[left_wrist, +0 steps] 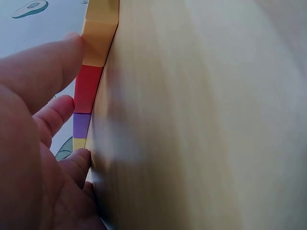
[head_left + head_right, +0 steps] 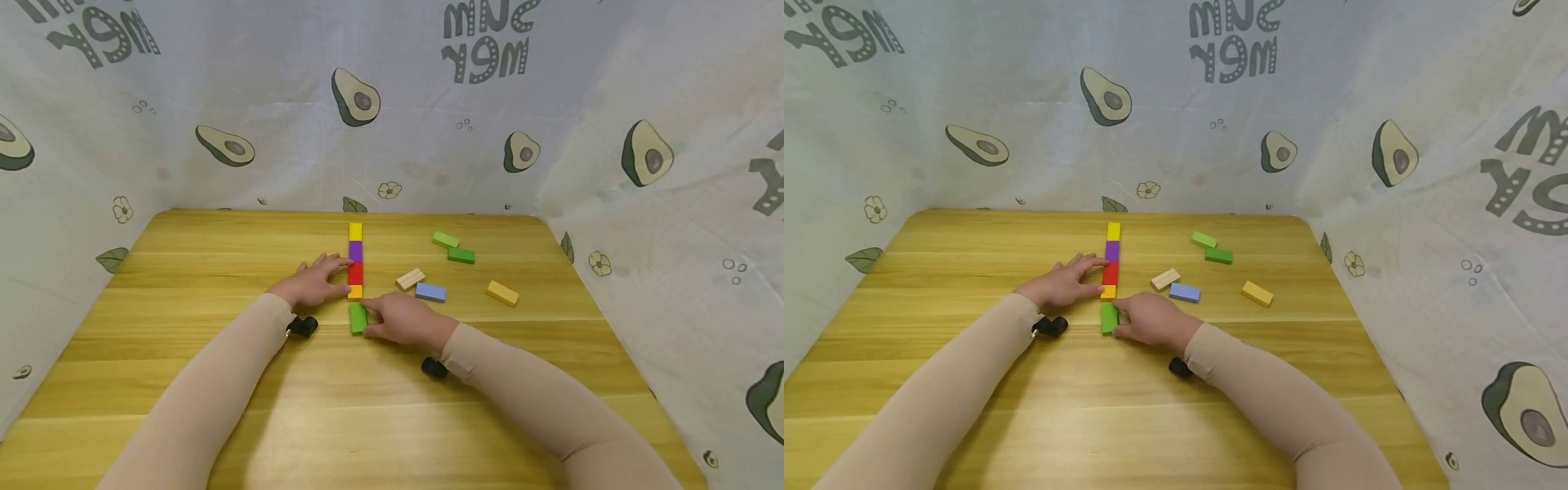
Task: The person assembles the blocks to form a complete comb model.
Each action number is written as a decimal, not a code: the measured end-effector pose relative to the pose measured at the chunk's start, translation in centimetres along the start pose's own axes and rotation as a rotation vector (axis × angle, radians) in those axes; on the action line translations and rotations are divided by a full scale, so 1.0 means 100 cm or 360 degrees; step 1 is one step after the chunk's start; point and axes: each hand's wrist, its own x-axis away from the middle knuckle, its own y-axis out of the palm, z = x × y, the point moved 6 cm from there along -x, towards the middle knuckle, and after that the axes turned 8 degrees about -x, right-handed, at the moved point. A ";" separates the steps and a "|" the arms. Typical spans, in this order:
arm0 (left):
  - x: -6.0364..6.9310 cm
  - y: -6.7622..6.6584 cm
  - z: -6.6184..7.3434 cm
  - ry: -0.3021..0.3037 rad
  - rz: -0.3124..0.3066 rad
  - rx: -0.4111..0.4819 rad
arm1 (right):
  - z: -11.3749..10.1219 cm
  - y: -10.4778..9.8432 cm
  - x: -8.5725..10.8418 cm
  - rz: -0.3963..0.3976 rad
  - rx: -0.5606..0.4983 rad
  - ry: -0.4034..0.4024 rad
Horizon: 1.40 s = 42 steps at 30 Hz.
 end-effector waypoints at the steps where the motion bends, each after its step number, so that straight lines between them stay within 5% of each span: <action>1: 0.000 0.000 0.000 0.0000 -0.0003 0.0007 | -0.001 -0.001 -0.001 0.0013 0.0022 -0.0011; 8: 0.001 -0.001 0.000 0.0006 -0.0004 0.0029 | -0.007 -0.004 -0.004 0.0070 0.0168 -0.0001; 42: -0.001 0.000 -0.001 -0.0014 0.0003 0.0001 | -0.011 -0.005 -0.009 0.0065 0.0188 0.0055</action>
